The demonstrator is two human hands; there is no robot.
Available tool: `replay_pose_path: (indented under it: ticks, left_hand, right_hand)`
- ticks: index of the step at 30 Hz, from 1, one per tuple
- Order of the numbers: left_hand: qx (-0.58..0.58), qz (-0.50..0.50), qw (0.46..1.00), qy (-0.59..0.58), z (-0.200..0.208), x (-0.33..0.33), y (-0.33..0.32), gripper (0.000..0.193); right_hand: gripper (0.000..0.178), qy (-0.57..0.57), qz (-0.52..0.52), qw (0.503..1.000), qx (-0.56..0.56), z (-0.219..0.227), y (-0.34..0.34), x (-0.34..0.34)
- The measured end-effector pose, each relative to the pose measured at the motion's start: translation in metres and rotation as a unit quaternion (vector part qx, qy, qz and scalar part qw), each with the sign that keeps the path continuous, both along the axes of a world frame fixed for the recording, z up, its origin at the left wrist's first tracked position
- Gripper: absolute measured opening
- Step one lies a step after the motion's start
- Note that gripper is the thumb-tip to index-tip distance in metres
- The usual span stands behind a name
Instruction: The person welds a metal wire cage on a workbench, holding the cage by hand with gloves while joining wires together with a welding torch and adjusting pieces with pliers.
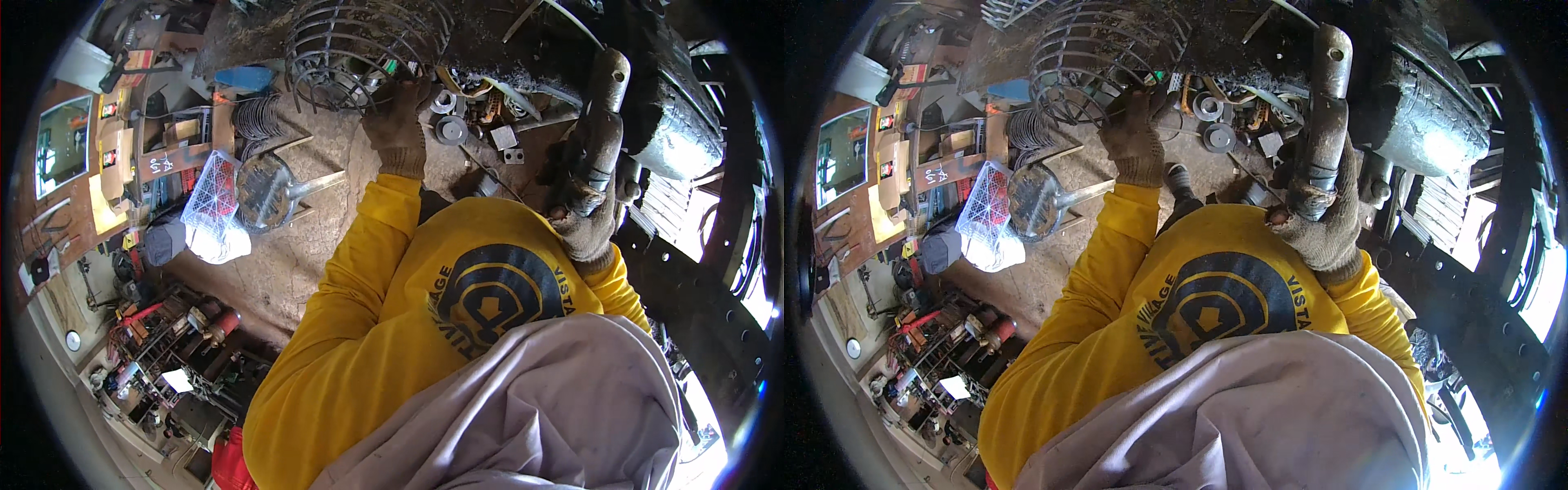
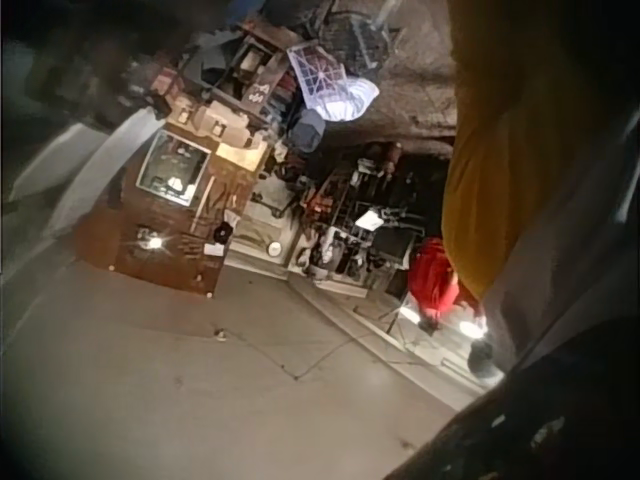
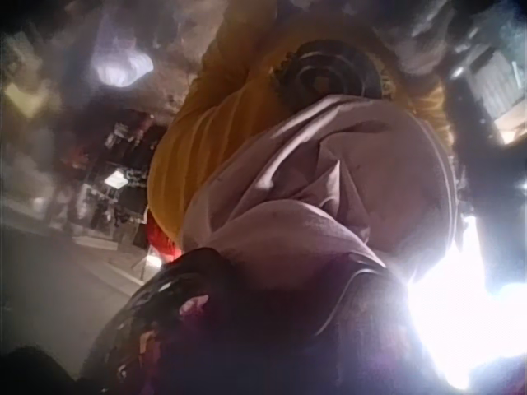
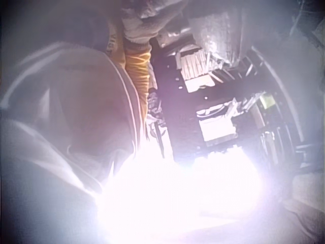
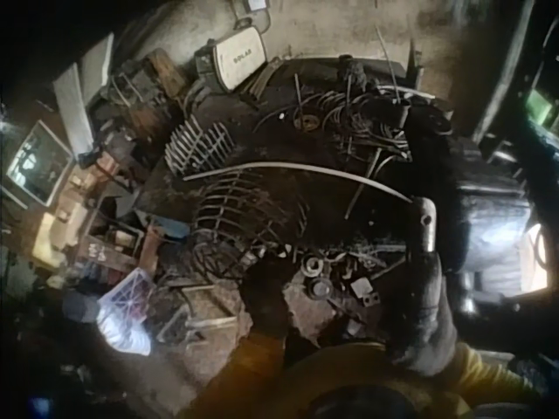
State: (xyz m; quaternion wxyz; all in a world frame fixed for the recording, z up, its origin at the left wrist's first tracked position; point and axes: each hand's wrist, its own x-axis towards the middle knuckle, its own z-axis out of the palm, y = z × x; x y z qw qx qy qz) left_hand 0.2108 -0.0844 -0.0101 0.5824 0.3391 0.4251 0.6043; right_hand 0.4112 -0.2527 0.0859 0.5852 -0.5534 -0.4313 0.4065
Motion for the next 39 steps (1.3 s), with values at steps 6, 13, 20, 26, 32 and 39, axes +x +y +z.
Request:
replay_pose_path:
  ticks: [6, 13, 20, 26, 32, 39]
  left_hand:
    - [0.059, -0.036, 0.99, 0.122, -0.008, -0.002, 0.001, 0.034]
    - [-0.009, -0.387, 0.901, 0.198, 0.014, -0.031, -0.033, 0.033]
    - [0.082, -0.461, 0.803, 0.369, 0.089, -0.041, -0.022, 0.04]
    - [0.52, -0.371, 0.599, 0.483, 0.167, -0.023, 0.029, 0.019]
    - [0.341, -0.439, 0.551, 0.622, 0.229, 0.01, 0.147, 0.026]
    - [0.429, -0.367, 0.421, 0.71, 0.19, -0.005, 0.29, 0.029]
  right_hand:
    - [0.12, -0.006, -0.024, 1.0, 0.001, 0.002, -0.004, -0.008]
    - [0.126, 0.006, -0.076, 0.997, -0.021, 0.02, 0.0, -0.014]
    - [0.126, -0.042, -0.089, 0.995, 0.035, 0.04, 0.017, -0.02]
    - [0.09, 0.014, -0.185, 0.978, 0.096, 0.082, 0.038, -0.017]
    - [0.054, 0.099, -0.229, 0.957, 0.148, 0.097, 0.054, 0.023]
    - [0.053, -0.028, -0.288, 0.941, 0.177, 0.104, 0.055, 0.029]
